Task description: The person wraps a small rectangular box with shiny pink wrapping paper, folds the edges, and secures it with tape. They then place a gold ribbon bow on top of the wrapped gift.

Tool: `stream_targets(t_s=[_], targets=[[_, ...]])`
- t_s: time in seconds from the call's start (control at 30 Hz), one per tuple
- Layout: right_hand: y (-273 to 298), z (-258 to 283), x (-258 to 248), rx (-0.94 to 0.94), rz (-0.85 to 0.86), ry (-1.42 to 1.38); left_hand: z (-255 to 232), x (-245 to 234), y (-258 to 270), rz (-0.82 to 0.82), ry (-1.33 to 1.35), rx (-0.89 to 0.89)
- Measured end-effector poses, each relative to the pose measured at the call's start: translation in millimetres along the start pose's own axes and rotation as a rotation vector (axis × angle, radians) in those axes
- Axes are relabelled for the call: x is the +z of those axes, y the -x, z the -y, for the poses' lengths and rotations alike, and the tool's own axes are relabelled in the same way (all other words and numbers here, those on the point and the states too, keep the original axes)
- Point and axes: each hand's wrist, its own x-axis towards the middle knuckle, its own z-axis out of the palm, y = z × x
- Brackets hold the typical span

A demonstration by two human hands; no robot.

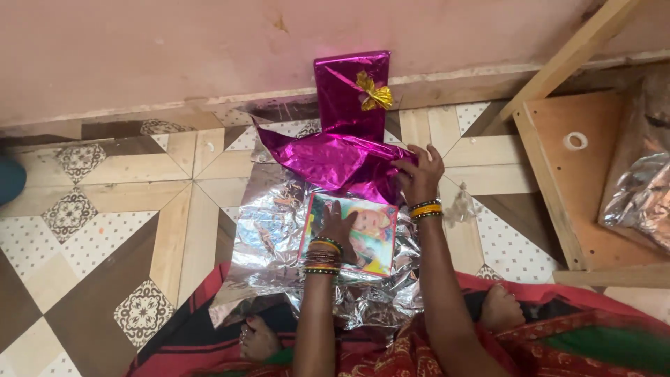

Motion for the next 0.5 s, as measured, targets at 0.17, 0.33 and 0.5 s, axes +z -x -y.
stream_targets(t_s=[0.17, 0.33, 0.5], targets=[[-17.2, -14.9, 6.8, 0.498, -0.183, -0.610, -20.9, 14.8, -10.5, 0.002, -0.217, -0.059], [-32.9, -36.1, 3.4, 0.368, -0.427, -0.325, -7.0, 14.8, -23.5, -0.037, -0.161, -0.046], [2.8, -34.7, 14.6, 0.542, -0.122, -0.535, -1.9, 21.6, -39.7, -0.188, -0.121, -0.073]])
